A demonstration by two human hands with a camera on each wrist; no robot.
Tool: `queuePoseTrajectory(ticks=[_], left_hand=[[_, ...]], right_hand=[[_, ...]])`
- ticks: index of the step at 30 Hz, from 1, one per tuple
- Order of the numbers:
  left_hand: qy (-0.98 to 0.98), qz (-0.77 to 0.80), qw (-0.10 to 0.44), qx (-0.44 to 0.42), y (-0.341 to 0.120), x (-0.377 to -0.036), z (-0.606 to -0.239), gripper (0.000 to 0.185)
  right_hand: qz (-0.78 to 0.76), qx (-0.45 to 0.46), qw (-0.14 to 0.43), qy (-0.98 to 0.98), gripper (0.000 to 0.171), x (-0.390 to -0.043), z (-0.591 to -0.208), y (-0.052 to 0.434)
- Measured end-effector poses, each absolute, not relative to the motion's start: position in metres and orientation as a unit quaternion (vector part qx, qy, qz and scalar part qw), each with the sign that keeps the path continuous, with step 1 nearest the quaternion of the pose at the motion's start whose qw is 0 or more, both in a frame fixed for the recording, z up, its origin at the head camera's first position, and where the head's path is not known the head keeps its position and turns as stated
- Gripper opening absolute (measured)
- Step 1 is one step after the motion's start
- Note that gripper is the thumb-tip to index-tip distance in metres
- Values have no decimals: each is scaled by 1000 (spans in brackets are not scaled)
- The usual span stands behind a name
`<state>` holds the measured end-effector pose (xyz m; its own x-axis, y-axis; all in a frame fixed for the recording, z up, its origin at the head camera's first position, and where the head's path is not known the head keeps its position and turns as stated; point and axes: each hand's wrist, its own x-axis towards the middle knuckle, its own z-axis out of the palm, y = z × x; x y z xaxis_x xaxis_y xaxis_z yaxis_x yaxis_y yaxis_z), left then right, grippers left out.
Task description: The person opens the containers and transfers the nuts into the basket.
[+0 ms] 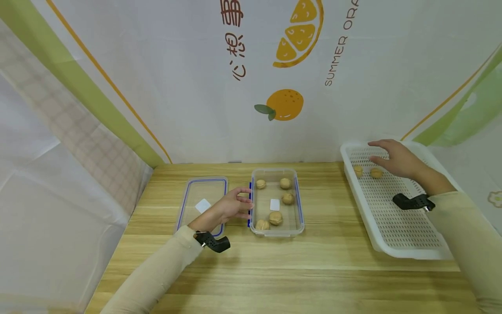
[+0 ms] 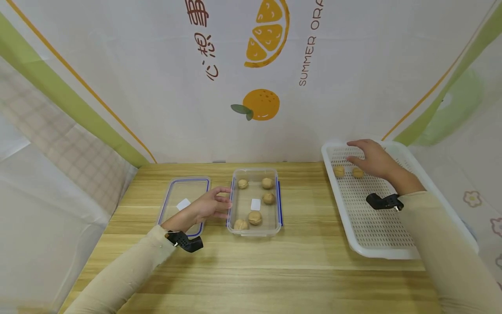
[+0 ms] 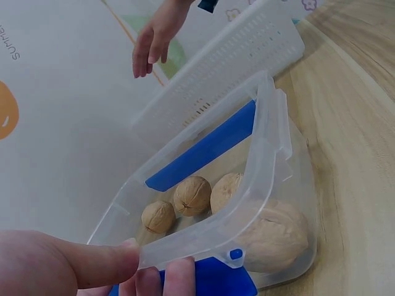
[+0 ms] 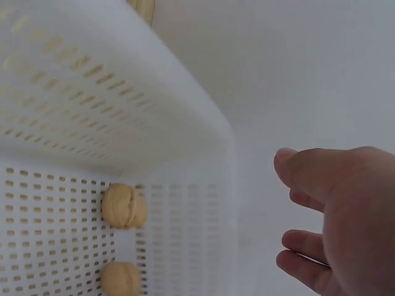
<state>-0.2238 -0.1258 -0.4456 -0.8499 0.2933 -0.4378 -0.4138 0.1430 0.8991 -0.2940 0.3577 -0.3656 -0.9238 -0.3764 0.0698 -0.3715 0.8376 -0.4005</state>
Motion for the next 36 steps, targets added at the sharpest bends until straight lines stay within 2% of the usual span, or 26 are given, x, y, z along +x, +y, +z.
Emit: queuePoseTrajectory(ticks=[15, 27, 36], left_hand=[[705, 656, 266, -37, -126, -223, -448, 54], [712, 650, 265, -41, -125, -222, -446, 51], [709, 652, 265, -42, -126, -223, -448, 50]], right_hand=[[-198, -243, 37, 949, 57, -279, -348, 303], [-196, -299, 23, 934, 54, -268, -343, 258], [-218, -316, 65, 921, 56, -268, -351, 223]])
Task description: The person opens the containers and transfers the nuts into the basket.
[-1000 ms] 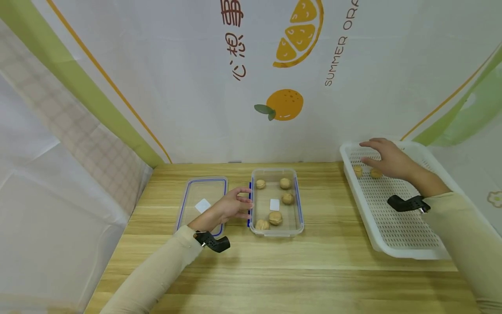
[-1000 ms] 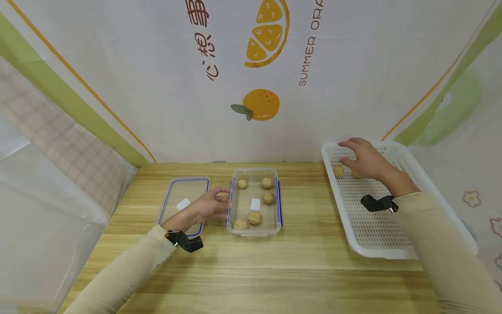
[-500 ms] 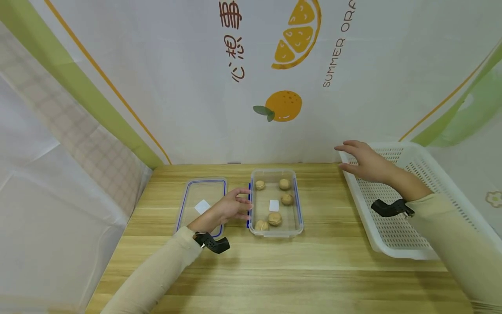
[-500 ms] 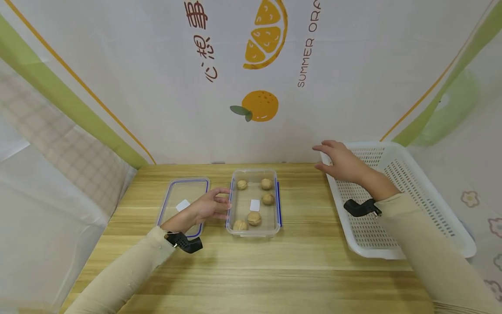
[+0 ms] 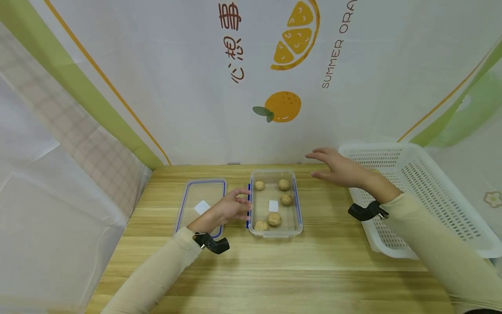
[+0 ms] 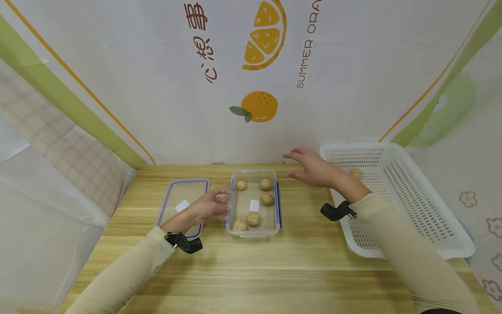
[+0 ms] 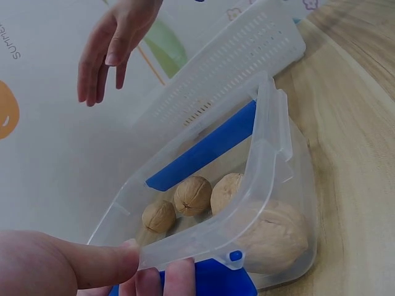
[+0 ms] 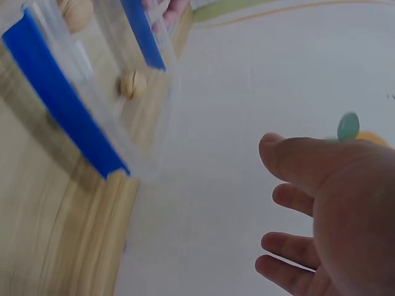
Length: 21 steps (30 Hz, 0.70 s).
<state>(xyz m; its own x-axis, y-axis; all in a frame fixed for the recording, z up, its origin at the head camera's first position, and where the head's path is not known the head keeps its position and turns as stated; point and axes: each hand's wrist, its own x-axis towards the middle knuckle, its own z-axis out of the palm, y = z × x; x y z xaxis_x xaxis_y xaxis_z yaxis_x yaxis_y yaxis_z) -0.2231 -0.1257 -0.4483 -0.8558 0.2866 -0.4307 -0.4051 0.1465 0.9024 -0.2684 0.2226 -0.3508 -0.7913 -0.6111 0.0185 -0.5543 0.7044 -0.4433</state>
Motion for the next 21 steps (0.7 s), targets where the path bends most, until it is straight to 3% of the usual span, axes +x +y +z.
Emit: queuePoseTrajectory(ticks=[9, 21], left_hand=[[708, 653, 266, -41, -126, -224, -449, 51], [705, 656, 266, -38, -127, -224, -450, 52]], right_hand=[[-213, -363, 47, 906, 54, -271, -357, 189], [-238, -377, 85, 891, 55, -274, -369, 154]])
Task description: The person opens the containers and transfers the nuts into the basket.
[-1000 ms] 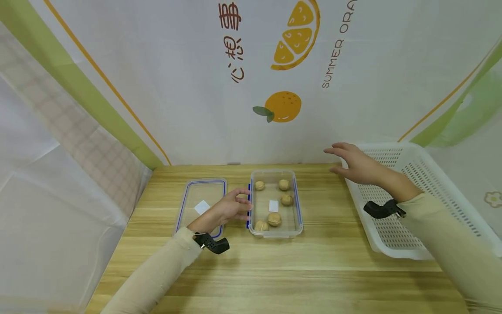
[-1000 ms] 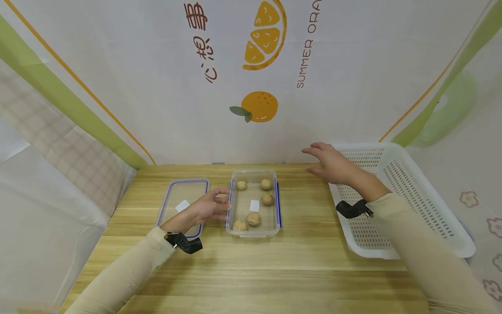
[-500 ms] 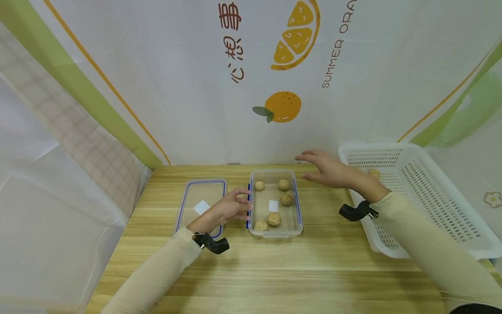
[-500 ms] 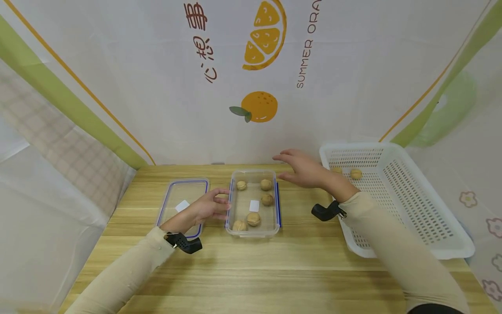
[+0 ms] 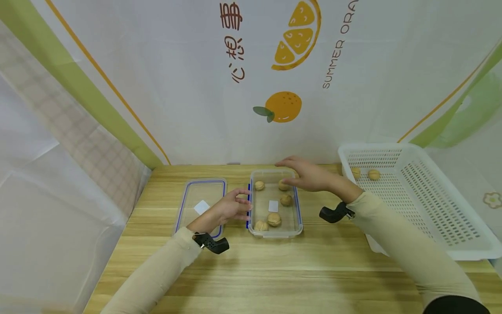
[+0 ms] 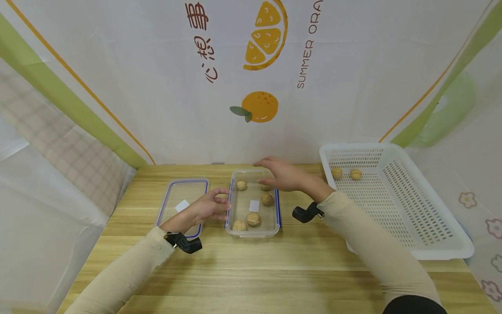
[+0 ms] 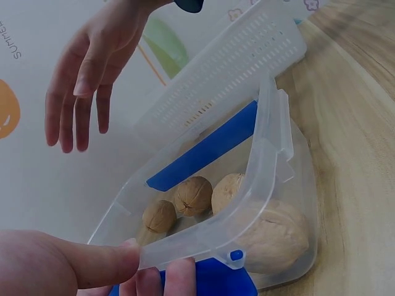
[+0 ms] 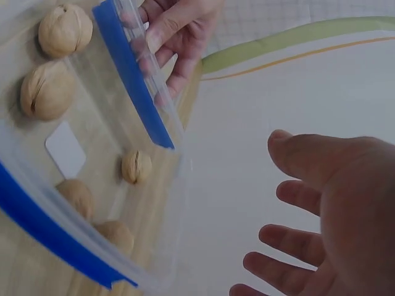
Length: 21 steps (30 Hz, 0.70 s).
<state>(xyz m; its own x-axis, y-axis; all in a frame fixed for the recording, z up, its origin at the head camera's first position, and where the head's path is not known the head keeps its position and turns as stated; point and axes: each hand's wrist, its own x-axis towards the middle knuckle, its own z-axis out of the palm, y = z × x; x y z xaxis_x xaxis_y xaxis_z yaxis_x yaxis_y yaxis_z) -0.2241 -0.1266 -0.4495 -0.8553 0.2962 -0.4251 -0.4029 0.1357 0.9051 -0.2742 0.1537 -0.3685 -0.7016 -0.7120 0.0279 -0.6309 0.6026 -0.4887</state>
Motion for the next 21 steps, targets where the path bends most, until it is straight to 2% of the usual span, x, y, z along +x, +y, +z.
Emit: queuePoseTrajectory(ticks=[11, 21], left_hand=[[702, 658, 267, -44, -126, -224, -448, 51], [699, 661, 270, -47, -125, -223, -446, 51]], right_hand=[[-324, -374, 133, 858, 51, -289, -392, 129], [-373, -322, 187, 850, 49, -303, -410, 111]])
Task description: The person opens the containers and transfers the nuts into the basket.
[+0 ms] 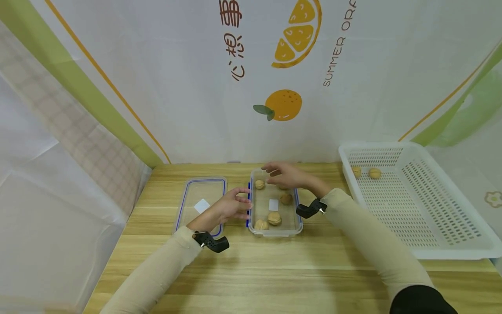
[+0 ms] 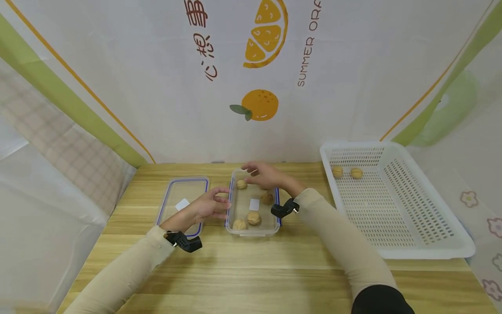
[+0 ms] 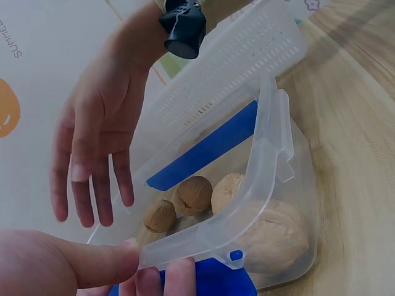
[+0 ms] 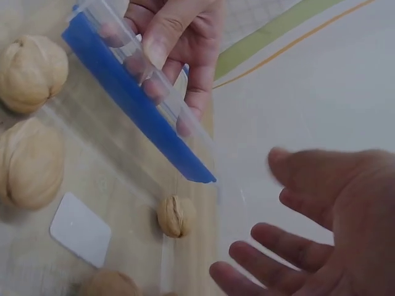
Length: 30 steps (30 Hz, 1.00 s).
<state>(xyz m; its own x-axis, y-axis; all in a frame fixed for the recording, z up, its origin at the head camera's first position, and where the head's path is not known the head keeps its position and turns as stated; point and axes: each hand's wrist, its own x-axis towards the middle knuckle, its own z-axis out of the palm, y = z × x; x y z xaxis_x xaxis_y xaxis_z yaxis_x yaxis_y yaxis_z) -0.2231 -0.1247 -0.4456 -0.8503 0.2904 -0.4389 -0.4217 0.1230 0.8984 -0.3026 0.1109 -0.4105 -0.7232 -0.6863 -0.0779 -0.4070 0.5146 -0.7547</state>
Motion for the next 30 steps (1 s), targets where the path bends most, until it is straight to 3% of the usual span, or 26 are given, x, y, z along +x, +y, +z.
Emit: queuePoseTrajectory(ticks=[11, 30], left_hand=[[698, 662, 270, -41, -125, -224, -445, 51], [688, 668, 278, -44, -127, -225, -448, 52]], right_hand=[[-398, -215, 252, 856, 54, -305, -427, 94], [-435, -182, 194, 860, 46, -296, -458, 71]])
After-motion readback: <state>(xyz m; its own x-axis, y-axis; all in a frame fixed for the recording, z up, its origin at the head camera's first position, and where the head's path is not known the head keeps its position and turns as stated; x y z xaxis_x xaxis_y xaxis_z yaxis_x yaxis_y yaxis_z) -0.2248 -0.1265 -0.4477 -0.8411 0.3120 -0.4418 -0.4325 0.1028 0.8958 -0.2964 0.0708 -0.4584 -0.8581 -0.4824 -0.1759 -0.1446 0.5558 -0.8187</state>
